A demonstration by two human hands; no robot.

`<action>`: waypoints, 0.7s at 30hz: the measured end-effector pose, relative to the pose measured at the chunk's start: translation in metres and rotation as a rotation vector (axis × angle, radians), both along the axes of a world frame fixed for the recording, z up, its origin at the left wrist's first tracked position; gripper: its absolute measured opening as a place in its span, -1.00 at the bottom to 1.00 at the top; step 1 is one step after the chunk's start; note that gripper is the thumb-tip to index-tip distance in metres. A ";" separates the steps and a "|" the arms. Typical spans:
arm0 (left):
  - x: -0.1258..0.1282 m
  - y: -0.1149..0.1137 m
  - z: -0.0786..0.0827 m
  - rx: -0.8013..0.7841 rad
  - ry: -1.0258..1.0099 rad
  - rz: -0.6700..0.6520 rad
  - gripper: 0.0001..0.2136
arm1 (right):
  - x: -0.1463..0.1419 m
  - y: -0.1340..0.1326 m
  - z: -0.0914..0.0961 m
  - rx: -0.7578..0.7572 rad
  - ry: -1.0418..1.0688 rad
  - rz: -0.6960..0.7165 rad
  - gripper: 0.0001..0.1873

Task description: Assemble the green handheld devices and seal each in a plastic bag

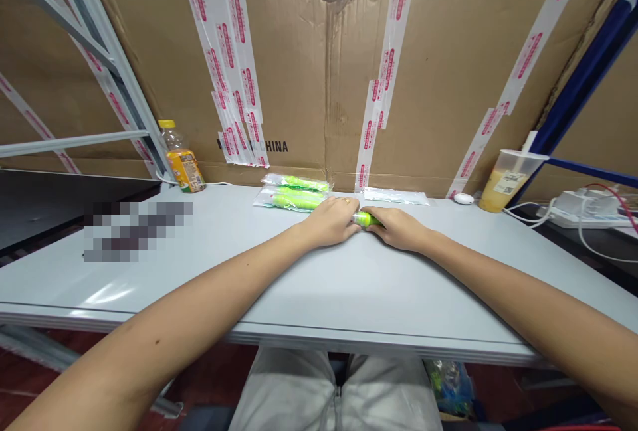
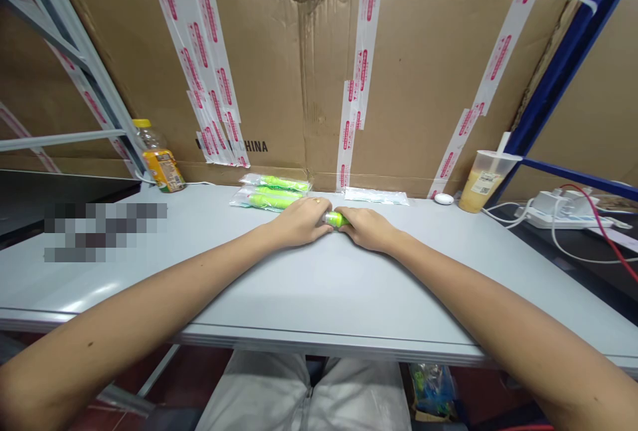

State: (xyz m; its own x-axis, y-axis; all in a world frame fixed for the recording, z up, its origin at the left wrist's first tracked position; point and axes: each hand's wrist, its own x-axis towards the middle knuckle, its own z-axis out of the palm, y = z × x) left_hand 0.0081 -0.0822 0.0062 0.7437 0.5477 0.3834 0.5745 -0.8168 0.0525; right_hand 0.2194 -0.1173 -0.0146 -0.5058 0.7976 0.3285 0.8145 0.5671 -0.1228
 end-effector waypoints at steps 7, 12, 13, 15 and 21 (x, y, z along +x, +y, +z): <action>-0.002 0.000 -0.001 -0.009 0.093 0.056 -0.74 | -0.006 -0.004 0.002 0.023 -0.095 -0.097 -0.63; 0.001 0.001 -0.003 0.260 0.185 -0.007 -0.85 | -0.003 -0.003 0.002 -0.023 -0.028 -0.085 -0.73; 0.001 0.000 -0.002 0.286 0.194 -0.013 -0.85 | -0.003 -0.002 0.002 -0.024 -0.015 -0.081 -0.73; 0.001 -0.003 0.001 0.285 0.184 -0.016 -0.82 | -0.003 -0.002 0.002 -0.013 -0.010 -0.082 -0.73; -0.002 -0.006 0.006 0.106 0.216 0.062 -0.75 | -0.006 -0.004 0.003 0.058 -0.088 -0.080 -0.68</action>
State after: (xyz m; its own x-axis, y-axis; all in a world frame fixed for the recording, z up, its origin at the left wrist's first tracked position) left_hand 0.0059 -0.0886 0.0127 0.7810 0.5597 0.2771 0.6120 -0.7744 -0.1607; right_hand 0.2134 -0.1211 -0.0112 -0.4705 0.8174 0.3325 0.8634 0.5042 -0.0180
